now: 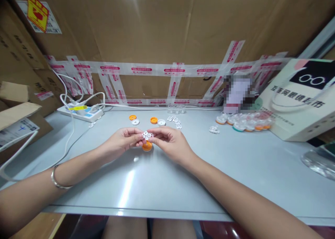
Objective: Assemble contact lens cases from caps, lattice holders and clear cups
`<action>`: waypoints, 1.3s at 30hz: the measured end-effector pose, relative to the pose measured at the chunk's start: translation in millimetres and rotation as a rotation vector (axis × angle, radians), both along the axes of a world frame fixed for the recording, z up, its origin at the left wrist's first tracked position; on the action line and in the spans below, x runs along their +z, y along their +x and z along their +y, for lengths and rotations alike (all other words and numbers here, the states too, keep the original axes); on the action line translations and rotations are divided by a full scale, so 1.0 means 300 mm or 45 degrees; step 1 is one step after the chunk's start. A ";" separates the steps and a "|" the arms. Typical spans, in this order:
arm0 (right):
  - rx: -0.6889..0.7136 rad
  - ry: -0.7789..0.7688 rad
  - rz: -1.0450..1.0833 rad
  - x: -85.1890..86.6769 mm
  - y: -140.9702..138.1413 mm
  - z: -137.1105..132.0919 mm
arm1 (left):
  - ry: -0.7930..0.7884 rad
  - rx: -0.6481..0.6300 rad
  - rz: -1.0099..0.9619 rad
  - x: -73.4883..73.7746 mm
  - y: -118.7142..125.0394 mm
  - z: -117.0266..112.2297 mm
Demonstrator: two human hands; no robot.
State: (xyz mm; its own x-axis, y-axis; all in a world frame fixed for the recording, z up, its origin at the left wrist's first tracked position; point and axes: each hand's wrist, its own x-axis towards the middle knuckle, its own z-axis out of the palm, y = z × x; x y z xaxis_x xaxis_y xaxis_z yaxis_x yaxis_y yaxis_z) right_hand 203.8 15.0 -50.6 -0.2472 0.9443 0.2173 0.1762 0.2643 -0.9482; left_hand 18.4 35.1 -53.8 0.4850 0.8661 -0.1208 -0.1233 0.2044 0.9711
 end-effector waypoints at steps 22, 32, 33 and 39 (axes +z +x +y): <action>0.178 0.461 -0.250 0.002 0.021 -0.013 | 0.055 -0.173 0.122 0.027 -0.007 -0.008; 0.139 0.441 -0.218 0.003 0.020 -0.022 | 0.058 -0.211 0.130 0.028 -0.012 -0.003; 0.141 0.452 -0.223 0.003 0.021 -0.022 | 0.055 -0.209 0.127 0.028 -0.012 -0.004; 0.168 0.427 -0.224 0.001 0.021 -0.023 | 0.041 -0.191 0.116 0.020 -0.008 -0.006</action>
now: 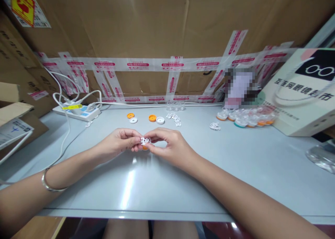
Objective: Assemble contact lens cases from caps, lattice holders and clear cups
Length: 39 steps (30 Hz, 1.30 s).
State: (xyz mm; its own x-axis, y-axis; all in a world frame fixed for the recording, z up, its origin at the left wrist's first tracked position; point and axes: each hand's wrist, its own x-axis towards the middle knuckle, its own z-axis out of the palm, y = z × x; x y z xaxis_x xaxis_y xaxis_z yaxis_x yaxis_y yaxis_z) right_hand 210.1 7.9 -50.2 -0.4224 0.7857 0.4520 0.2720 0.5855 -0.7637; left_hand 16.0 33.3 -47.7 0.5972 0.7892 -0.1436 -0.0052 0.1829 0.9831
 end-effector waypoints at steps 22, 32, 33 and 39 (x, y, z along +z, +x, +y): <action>0.076 -0.694 0.124 -0.020 0.000 0.018 | 0.130 -0.011 0.117 -0.002 0.015 -0.015; 0.116 -0.735 0.154 -0.021 -0.002 0.022 | 0.172 -0.041 0.134 -0.010 0.012 -0.011; 0.109 -0.728 0.157 -0.021 -0.001 0.022 | 0.181 -0.045 0.136 -0.009 0.012 -0.011; 0.084 -0.650 0.145 -0.027 -0.001 0.022 | 0.338 -0.037 0.214 -0.011 0.018 -0.026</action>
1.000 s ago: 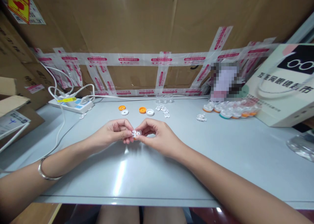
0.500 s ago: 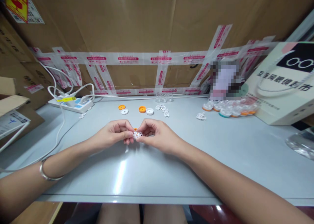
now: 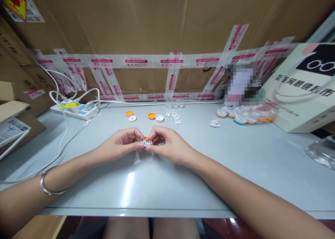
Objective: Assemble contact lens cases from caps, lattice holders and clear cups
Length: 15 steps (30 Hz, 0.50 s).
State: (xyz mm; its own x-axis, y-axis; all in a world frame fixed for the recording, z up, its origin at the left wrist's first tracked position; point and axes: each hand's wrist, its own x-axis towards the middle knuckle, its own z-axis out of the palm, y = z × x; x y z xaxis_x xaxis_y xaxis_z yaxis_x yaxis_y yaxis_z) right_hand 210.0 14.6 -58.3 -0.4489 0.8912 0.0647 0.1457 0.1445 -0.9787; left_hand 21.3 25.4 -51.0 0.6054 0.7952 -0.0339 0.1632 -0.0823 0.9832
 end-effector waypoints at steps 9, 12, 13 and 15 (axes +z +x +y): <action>-0.086 0.310 -0.058 0.016 -0.021 -0.033 | 0.547 0.090 0.237 -0.015 0.001 -0.028; -0.100 0.372 -0.107 0.021 -0.022 -0.042 | 0.695 0.082 0.273 -0.020 0.001 -0.033; -0.105 0.383 -0.123 0.021 -0.022 -0.043 | 0.738 0.081 0.280 -0.022 0.001 -0.034; -0.111 0.387 -0.136 0.020 -0.021 -0.041 | 0.811 0.080 0.285 -0.024 0.002 -0.034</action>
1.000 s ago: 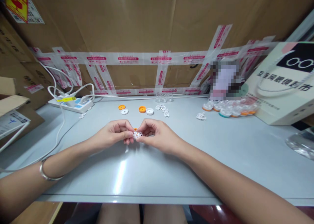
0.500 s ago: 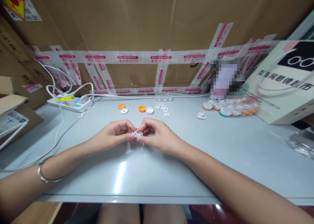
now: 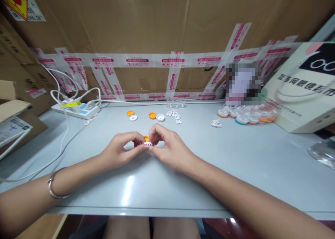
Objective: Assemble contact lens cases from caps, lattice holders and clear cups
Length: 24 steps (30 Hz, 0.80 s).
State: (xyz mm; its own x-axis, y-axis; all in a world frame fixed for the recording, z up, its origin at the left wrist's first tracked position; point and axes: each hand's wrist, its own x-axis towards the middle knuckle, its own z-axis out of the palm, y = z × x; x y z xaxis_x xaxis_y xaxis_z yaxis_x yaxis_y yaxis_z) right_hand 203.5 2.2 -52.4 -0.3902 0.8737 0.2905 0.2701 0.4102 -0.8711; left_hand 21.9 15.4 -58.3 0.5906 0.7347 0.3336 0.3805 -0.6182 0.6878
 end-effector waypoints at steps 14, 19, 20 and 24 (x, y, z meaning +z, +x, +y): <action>0.096 -0.693 0.449 -0.010 0.005 0.047 | 0.494 -0.059 0.080 -0.002 -0.026 0.028; 0.003 -0.636 0.478 -0.020 0.010 0.063 | 0.267 0.041 -0.069 0.004 -0.022 0.035; -0.007 -0.635 0.461 -0.023 0.009 0.064 | 0.215 0.061 -0.095 0.005 -0.020 0.037; -0.038 -0.596 0.351 -0.025 0.017 0.077 | -0.016 0.130 -0.185 0.007 -0.013 0.040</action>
State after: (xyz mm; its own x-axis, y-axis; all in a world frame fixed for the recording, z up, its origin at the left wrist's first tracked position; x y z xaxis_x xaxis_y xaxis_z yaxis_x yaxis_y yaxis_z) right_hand 208.5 25.4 -60.0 -0.3277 0.9437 -0.0443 0.0116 -0.0428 -0.9990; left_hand 18.0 27.4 -56.1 0.4589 0.7931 0.4005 0.3368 -0.5724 0.7477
